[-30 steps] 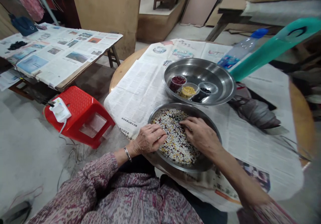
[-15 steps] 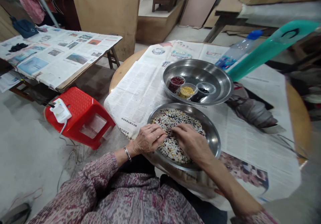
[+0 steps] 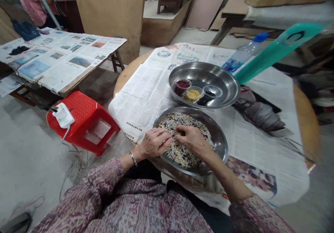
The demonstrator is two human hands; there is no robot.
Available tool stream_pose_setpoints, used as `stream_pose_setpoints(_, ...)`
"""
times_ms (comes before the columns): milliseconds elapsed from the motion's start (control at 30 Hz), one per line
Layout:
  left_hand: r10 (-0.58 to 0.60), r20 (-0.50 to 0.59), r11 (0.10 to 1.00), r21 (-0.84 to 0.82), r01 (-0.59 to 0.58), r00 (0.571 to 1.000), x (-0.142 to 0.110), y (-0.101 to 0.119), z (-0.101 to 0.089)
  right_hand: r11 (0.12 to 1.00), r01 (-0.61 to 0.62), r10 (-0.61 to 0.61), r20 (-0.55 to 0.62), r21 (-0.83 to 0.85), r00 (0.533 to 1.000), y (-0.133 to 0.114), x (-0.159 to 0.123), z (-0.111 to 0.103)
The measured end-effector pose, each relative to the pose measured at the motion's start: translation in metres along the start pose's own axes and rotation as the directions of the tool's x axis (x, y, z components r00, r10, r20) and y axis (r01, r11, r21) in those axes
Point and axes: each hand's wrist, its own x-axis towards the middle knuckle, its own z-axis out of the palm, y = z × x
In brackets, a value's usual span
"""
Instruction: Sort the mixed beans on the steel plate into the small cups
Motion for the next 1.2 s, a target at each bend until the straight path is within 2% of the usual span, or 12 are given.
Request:
stream_pose_setpoints(100, -0.008, -0.006, 1.000, -0.020, 0.008, 1.000, -0.001, 0.000, 0.001, 0.993, 0.037, -0.044, 0.056, 0.110, 0.997, -0.010, -0.018, 0.004)
stream_pose_setpoints(200, -0.018, -0.028, 0.998, -0.054, 0.017, 0.999, -0.001, 0.000, 0.001, 0.960, 0.247, -0.253, 0.034, 0.130, 0.967, -0.013, -0.039, 0.016)
stream_pose_setpoints(300, -0.036, -0.039, 0.994, -0.103, 0.032, 0.999, -0.001, 0.001, 0.001, 0.903, 0.430, -0.430, -0.003, 0.000, 0.903, -0.014, -0.045, 0.030)
stream_pose_setpoints(433, -0.052, -0.050, 0.990, -0.132, 0.045, 0.997, 0.000, 0.002, -0.001, 0.835, 0.501, -0.521, -0.032, -0.229, 0.853, -0.011, -0.021, 0.031)
stream_pose_setpoints(500, -0.051, -0.063, 0.990, -0.132, 0.043, 0.997, 0.002, 0.003, -0.003, 0.833, 0.470, -0.509, -0.068, -0.292, 0.858, -0.004, -0.007, 0.022)
stream_pose_setpoints(600, -0.042, -0.080, 0.991, -0.130, 0.031, 0.996, 0.004, 0.004, -0.005, 0.872, 0.326, -0.399, -0.146, -0.366, 0.905, 0.019, -0.001, 0.004)
stream_pose_setpoints(667, -0.032, -0.096, 0.992, -0.127, 0.019, 0.995, 0.005, 0.004, -0.006, 0.895, 0.216, -0.305, -0.182, -0.390, 0.935, 0.037, -0.012, -0.005)
stream_pose_setpoints(733, -0.016, -0.113, 0.993, -0.122, 0.002, 0.993, 0.006, 0.004, -0.006, 0.919, 0.169, -0.245, -0.181, -0.356, 0.952, 0.049, -0.031, -0.008)
stream_pose_setpoints(833, -0.016, -0.109, 0.993, -0.117, 0.003, 0.994, 0.006, 0.003, -0.005, 0.948, 0.234, -0.266, -0.133, -0.215, 0.955, 0.044, -0.058, 0.000)
stream_pose_setpoints(933, -0.022, -0.092, 0.993, -0.118, 0.011, 0.995, 0.005, 0.002, -0.003, 0.939, 0.326, -0.335, -0.080, -0.108, 0.939, 0.019, -0.065, 0.017)
stream_pose_setpoints(1067, -0.036, -0.076, 0.995, -0.100, 0.028, 0.996, 0.003, 0.000, -0.001, 0.921, 0.376, -0.382, -0.051, -0.098, 0.923, 0.001, -0.037, 0.030)
stream_pose_setpoints(1200, -0.049, -0.063, 0.994, -0.100, 0.043, 0.997, 0.002, -0.003, 0.001, 0.948, 0.260, -0.301, -0.247, -0.184, 0.921, 0.015, 0.001, 0.017)
